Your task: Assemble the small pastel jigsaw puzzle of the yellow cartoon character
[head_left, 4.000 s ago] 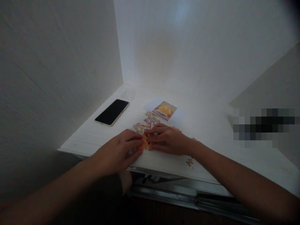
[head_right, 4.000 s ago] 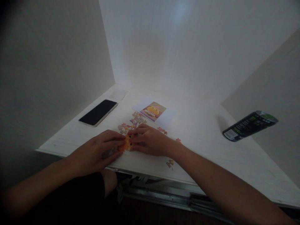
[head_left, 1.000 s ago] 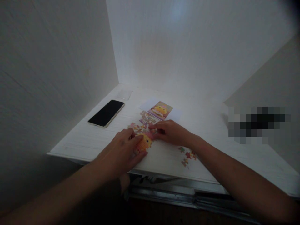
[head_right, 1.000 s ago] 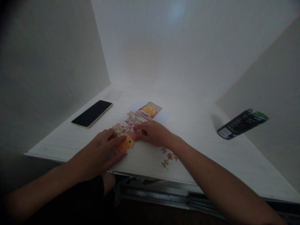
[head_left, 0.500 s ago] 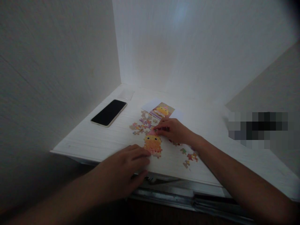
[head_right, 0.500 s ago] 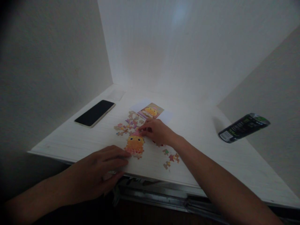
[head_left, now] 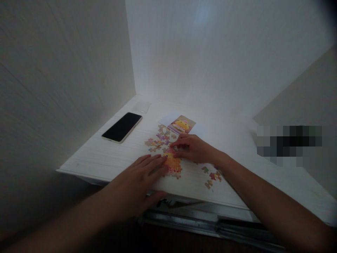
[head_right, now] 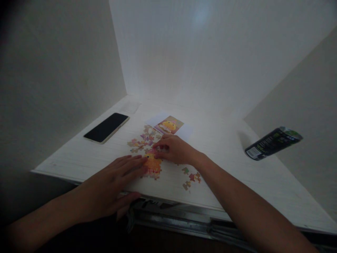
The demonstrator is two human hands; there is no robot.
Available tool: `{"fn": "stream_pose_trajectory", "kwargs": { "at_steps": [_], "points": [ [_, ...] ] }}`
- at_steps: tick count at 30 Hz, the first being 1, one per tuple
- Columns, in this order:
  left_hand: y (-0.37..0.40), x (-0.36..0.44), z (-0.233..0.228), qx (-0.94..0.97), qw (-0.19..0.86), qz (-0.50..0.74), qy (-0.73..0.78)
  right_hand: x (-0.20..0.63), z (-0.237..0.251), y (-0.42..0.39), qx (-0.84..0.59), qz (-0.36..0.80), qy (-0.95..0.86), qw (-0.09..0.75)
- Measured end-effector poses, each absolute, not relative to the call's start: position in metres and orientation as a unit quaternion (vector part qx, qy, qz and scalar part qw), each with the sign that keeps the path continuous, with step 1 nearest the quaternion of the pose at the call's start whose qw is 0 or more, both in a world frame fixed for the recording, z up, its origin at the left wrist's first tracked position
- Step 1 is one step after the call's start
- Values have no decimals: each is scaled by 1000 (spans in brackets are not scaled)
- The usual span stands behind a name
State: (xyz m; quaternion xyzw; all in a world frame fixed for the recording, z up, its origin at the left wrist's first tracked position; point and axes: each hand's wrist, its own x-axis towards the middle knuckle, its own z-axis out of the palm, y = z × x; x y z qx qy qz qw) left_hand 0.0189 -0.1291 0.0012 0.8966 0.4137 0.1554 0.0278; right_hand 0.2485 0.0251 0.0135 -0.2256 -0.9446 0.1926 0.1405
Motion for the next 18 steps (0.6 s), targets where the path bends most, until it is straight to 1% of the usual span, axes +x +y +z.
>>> {"fn": "stream_pose_trajectory", "kwargs": {
  "at_steps": [9,18],
  "points": [
    [-130,16,4,900,27,134,413,247,14,25,-207,189,-949,147],
    [-130,17,3,901,35,148,406,249,14,27,-189,193,-952,145]
  ]
}}
